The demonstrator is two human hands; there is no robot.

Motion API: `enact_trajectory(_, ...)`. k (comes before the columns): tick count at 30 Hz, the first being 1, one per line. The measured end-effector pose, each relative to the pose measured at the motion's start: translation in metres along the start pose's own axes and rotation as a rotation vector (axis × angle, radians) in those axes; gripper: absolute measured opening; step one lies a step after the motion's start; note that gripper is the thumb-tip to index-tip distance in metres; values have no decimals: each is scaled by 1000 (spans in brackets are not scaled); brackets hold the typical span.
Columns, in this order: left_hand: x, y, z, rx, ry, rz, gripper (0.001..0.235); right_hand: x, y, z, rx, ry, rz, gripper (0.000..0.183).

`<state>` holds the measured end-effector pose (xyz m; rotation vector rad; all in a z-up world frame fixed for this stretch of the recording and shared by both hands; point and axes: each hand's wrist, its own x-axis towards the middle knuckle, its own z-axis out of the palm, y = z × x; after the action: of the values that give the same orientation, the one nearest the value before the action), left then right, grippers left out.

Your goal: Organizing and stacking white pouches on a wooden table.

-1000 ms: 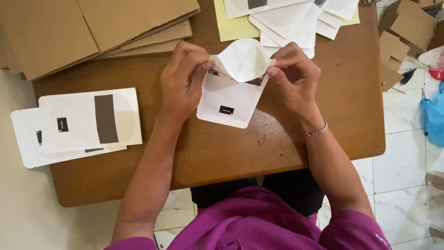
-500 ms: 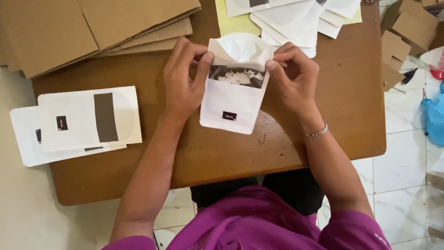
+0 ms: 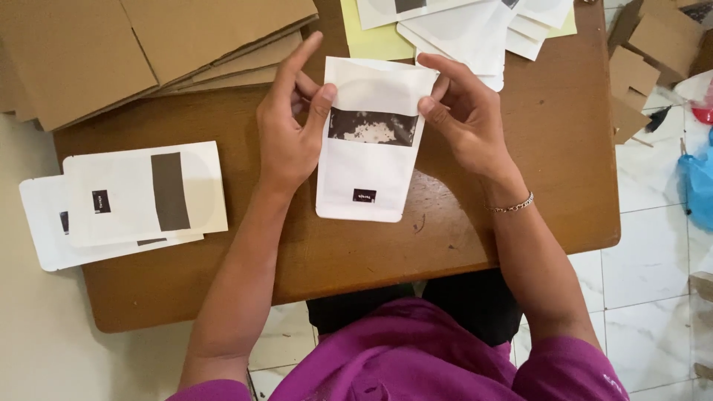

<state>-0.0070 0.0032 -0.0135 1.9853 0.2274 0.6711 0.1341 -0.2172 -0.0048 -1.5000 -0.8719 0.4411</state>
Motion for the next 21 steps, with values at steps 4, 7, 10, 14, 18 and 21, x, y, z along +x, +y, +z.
enact_trajectory(4, 1, 16, 1, -246, 55, -110, 48, 0, 2, 7, 1, 47, -27, 42)
enact_trajectory(7, -2, 17, 6, -200, 103, -118, 44, -1, -4, 19, -21, 203, -42, 35)
enact_trajectory(10, -2, 6, 11, -123, 113, -52, 38, -1, -21, 29, 214, 362, 139, 57)
enact_trajectory(14, -5, 8, 11, 12, 10, 134, 32, 1, -28, 32, 145, 445, 194, 36)
enact_trajectory(18, -7, 14, 8, -27, 89, 54, 45, -2, 10, 7, 194, 432, 27, 28)
enact_trajectory(21, -3, 15, 11, -72, 105, 36, 36, -6, 0, 14, -32, 359, -67, 21)
